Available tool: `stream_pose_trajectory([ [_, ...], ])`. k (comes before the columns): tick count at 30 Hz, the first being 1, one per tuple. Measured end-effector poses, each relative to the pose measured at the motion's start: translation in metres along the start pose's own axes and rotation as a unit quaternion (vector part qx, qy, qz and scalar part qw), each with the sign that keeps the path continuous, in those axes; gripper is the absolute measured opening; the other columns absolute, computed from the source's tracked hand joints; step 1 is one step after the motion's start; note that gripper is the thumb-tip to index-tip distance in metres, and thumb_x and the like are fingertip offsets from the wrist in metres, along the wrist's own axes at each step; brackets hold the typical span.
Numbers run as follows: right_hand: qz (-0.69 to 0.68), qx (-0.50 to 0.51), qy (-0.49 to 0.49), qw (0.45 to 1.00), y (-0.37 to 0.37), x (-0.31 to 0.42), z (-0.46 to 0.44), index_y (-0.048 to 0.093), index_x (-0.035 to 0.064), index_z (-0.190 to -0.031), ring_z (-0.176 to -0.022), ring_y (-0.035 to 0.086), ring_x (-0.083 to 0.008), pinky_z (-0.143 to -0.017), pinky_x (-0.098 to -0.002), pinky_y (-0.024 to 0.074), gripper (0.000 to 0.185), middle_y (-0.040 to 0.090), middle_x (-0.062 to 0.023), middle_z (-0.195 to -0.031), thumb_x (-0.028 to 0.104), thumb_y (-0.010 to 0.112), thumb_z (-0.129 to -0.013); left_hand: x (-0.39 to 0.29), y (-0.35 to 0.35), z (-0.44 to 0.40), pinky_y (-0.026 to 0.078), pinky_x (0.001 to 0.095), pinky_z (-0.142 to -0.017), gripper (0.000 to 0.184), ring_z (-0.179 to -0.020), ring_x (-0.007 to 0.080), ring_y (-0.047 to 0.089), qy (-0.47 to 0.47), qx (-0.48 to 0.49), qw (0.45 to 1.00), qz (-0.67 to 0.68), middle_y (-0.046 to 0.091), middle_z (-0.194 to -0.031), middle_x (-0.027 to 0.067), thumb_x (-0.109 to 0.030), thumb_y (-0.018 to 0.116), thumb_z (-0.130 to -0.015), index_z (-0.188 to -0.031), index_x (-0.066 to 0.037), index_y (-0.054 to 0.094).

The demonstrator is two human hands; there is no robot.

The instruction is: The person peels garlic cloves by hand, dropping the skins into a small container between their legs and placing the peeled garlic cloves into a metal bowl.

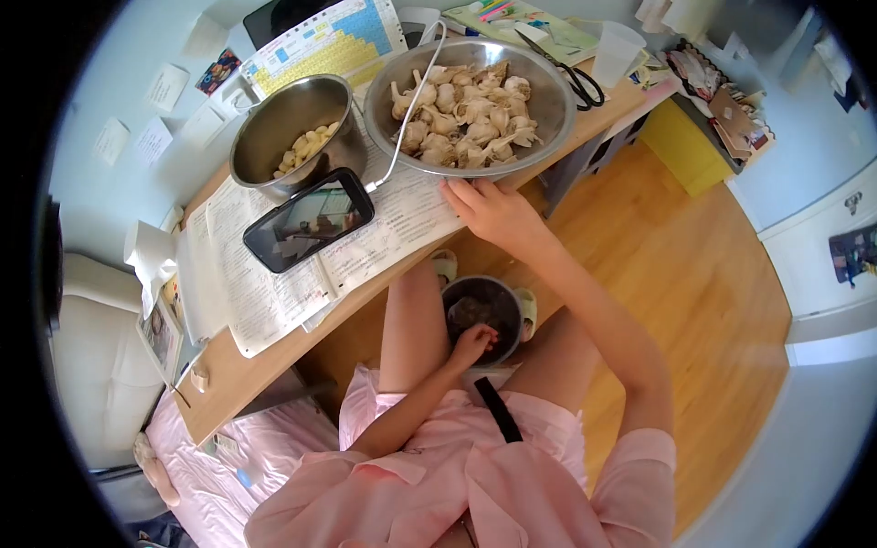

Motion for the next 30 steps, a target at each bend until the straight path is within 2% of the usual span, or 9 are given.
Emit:
stream_pose_trajectory([
  [6, -0.076, -0.003, 0.076, 0.994, -0.012, -0.007, 0.011, 0.059, 0.004, -0.111, -0.083, 0.06, -0.0188, -0.07, -0.0261, 0.0507, 0.031, 0.054, -0.0051, -0.103, 0.006, 0.06, -0.08, -0.009, -0.001, 0.005, 0.05, 0.0253, -0.062, 0.012, -0.073, 0.0128, 0.061, 0.007, -0.009, 1.0, -0.014, 0.063, -0.084, 0.007, -0.007, 0.049, -0.092, -0.094, -0.001, 0.059],
  [7, -0.23, -0.01, 0.18, 0.956, -0.009, -0.013, 0.018, 0.059, 0.0031, -0.11, -0.084, 0.061, -0.0199, -0.071, -0.0256, 0.0504, 0.028, 0.056, -0.0063, -0.1, 0.007, 0.06, -0.082, -0.016, -0.001, 0.006, 0.05, 0.0249, -0.062, 0.012, -0.072, 0.0124, 0.061, 0.027, -0.007, 1.0, -0.007, 0.063, -0.084, 0.0068, -0.008, 0.049, -0.092, -0.094, -0.001, 0.059],
  [9, -0.506, -0.021, 0.367, 0.78, 0.003, -0.018, 0.037, 0.057, 0.0014, -0.107, -0.086, 0.062, -0.0222, -0.073, -0.0246, 0.0498, 0.024, 0.06, -0.0085, -0.095, 0.01, 0.059, -0.085, -0.039, -0.002, 0.012, 0.049, 0.0243, -0.063, 0.013, -0.072, 0.0117, 0.06, 0.052, -0.007, 0.998, 0.018, 0.063, -0.085, 0.0064, -0.01, 0.05, -0.093, -0.096, -0.001, 0.058],
  [12, -0.363, -0.09, 0.353, 0.857, -0.044, 0.01, 0.048, 0.058, -0.0003, -0.106, -0.086, 0.063, -0.0207, -0.076, -0.0243, 0.0487, 0.021, 0.064, -0.0104, -0.095, 0.006, 0.061, -0.086, -0.133, -0.004, 0.041, 0.048, 0.0237, -0.064, 0.014, -0.074, 0.0109, 0.058, 0.093, -0.012, 0.992, 0.084, 0.062, -0.089, 0.0059, -0.013, 0.052, -0.093, -0.1, -0.002, 0.058],
  [15, -0.607, -0.126, 0.515, 0.592, -0.035, 0.057, 0.095, 0.058, -0.0007, -0.11, -0.089, 0.061, -0.0147, -0.077, -0.026, 0.0487, 0.024, 0.064, -0.0079, -0.099, 0.003, 0.061, -0.087, -0.214, -0.008, 0.071, 0.047, 0.0235, -0.066, 0.015, -0.076, 0.0108, 0.057, 0.177, -0.029, 0.976, 0.127, 0.06, -0.093, 0.0054, -0.012, 0.055, -0.092, -0.104, -0.003, 0.058],
  [18, -0.673, -0.122, 0.544, 0.486, -0.042, 0.09, 0.112, 0.058, -0.0009, -0.115, -0.09, 0.06, -0.012, -0.079, -0.0269, 0.0491, 0.025, 0.063, -0.0071, -0.1, 0.007, 0.057, -0.091, -0.25, -0.008, 0.085, 0.047, 0.0237, -0.067, 0.019, -0.077, 0.0114, 0.057, 0.252, -0.044, 0.967, 0.02, 0.059, -0.094, 0.0053, -0.009, 0.059, -0.089, -0.107, -0.004, 0.058],
  [19, -0.711, -0.144, 0.54, 0.426, -0.042, 0.096, 0.117, 0.057, -0.0018, -0.117, -0.088, 0.061, -0.0128, -0.081, -0.0265, 0.05, 0.027, 0.063, -0.0084, -0.1, 0.008, 0.055, -0.092, -0.255, -0.008, 0.087, 0.047, 0.0237, -0.067, 0.02, -0.077, 0.0116, 0.057, 0.277, -0.052, 0.958, -0.041, 0.058, -0.093, 0.0052, -0.008, 0.06, -0.088, -0.108, -0.004, 0.058],
  [22, -0.723, -0.139, 0.572, 0.361, -0.053, 0.099, 0.126, 0.057, -0.0028, -0.116, -0.089, 0.062, -0.0141, -0.082, -0.027, 0.0511, 0.026, 0.063, -0.0093, -0.1, 0.008, 0.054, -0.093, -0.262, -0.005, 0.094, 0.047, 0.0225, -0.061, 0.022, -0.073, 0.0112, 0.057, 0.291, -0.055, 0.951, -0.091, 0.056, -0.09, 0.0055, -0.001, 0.061, -0.085, -0.107, -0.001, 0.061],
  [30, -0.754, -0.097, 0.545, 0.354, -0.053, 0.106, 0.133, 0.054, -0.0008, -0.106, -0.085, 0.063, -0.0143, -0.078, -0.026, 0.0525, 0.018, 0.063, -0.0096, -0.098, 0.01, 0.057, -0.091, -0.266, -0.006, 0.097, 0.052, 0.0224, -0.063, 0.014, -0.077, 0.0126, 0.062, 0.314, -0.054, 0.945, -0.071, 0.062, -0.091, 0.0086, 0.003, 0.061, -0.083, -0.096, 0.001, 0.067],
])
Point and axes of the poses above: each hand's wrist, its own z-axis away from the middle knuckle, its own y-axis out of the palm, x = y × z, the point moved 4 cm from there along -z, towards the middle knuckle
